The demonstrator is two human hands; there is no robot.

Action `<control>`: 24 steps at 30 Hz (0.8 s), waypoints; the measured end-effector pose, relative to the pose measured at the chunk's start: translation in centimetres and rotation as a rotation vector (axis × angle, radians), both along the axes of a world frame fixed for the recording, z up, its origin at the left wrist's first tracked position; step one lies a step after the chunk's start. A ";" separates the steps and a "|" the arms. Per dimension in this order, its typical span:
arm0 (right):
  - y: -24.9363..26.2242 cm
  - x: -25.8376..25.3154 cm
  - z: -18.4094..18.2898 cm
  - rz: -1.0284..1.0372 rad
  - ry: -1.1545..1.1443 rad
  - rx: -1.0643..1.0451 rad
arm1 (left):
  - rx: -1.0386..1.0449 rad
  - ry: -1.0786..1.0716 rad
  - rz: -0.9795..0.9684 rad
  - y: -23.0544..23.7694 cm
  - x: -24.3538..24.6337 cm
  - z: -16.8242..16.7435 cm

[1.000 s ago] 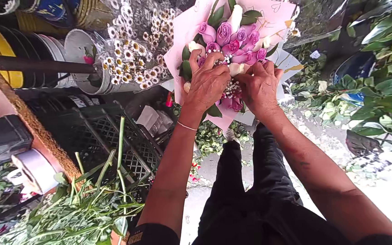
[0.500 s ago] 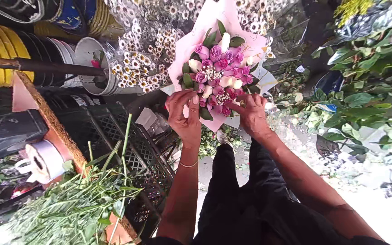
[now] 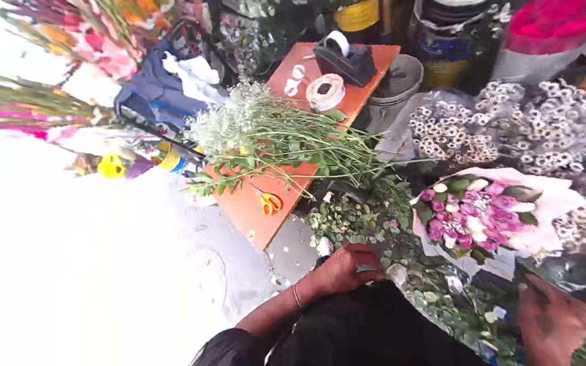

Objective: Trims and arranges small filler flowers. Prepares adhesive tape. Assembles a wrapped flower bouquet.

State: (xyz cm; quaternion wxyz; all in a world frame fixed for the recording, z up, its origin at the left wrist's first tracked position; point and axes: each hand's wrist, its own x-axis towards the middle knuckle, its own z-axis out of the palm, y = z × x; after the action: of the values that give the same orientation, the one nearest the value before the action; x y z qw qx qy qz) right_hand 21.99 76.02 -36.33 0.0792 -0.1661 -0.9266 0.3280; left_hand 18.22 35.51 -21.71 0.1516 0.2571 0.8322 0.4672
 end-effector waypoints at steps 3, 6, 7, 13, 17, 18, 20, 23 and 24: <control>-4.3 -4.9 5.2 0.212 0.087 -0.026 | 0.040 0.074 0.227 -5.8 2.0 1.7; -14.5 -10.6 12.7 0.473 0.234 -0.107 | 0.070 0.133 0.414 -11.5 4.0 1.7; -18.9 -12.1 15.2 0.576 0.281 -0.119 | 0.080 0.155 0.462 -13.4 4.6 1.6; -44.2 -18.5 19.2 1.018 0.219 0.062 | 0.178 0.212 0.759 -23.6 8.0 0.9; -52.9 -21.5 19.1 0.920 0.082 0.193 | 0.238 0.127 0.844 -29.6 8.5 -0.3; -53.8 -21.0 19.7 0.870 0.097 0.175 | 0.259 0.102 0.848 -30.8 8.4 -0.5; -54.9 -19.5 21.4 0.771 0.325 0.113 | 0.308 0.079 0.862 -33.1 7.3 -0.1; -54.8 -17.8 22.3 0.738 0.611 0.019 | 0.429 0.090 0.901 -34.8 4.4 0.7; -54.6 -17.4 22.1 0.732 0.646 -0.043 | 0.454 0.120 0.905 -35.1 3.1 1.1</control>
State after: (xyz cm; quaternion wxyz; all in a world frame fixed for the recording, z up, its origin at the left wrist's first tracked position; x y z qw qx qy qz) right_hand 4.56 21.38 -14.24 0.2385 0.2794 -0.8453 0.3879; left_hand 21.31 0.41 -20.60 -0.1740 -0.0763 0.7450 0.6394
